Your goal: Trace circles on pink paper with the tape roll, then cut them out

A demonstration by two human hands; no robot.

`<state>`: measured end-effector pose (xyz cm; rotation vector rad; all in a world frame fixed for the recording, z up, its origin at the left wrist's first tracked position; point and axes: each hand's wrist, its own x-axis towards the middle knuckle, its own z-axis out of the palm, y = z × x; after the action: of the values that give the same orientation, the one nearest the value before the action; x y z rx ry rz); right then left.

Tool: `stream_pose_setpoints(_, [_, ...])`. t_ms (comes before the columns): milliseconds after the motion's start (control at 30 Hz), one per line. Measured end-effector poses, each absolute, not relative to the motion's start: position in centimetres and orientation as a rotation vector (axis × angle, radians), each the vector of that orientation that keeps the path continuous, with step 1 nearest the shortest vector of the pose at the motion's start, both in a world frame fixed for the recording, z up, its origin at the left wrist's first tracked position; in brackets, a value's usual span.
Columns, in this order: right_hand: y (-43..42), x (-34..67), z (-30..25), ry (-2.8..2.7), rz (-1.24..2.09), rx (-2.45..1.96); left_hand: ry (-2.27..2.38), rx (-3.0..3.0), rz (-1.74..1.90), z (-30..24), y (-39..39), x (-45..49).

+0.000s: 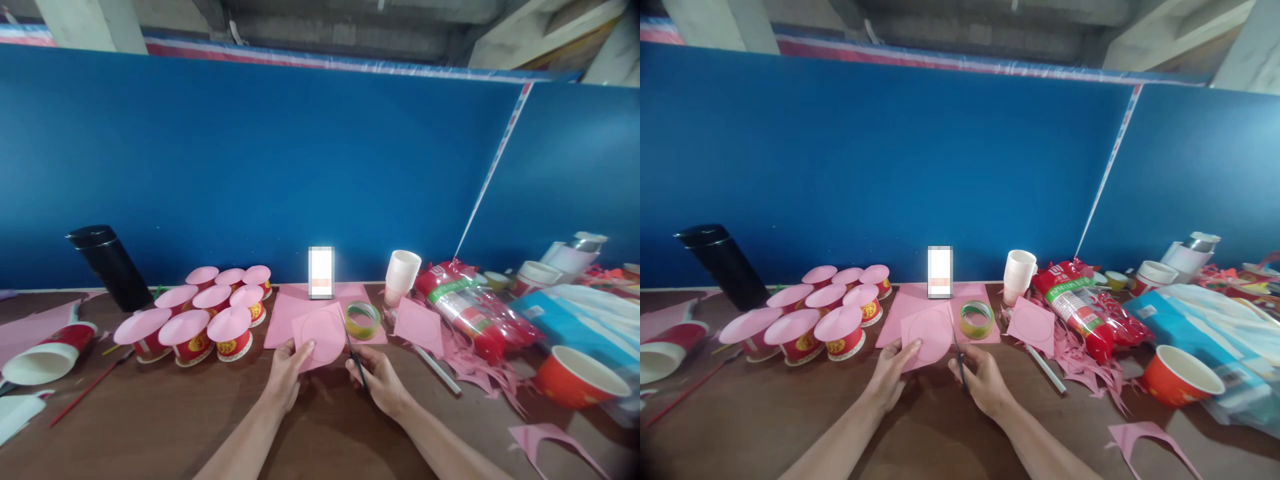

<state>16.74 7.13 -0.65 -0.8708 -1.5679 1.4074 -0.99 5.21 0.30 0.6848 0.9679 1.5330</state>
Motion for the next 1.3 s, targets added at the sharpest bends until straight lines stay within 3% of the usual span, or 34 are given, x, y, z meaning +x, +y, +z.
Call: stream_pose_setpoints(1300, [7.52, 16.90, -1.44, -1.588, 1.391, -0.883, 0.948, 0.652, 1.537, -0.11, 5.44, -1.21])
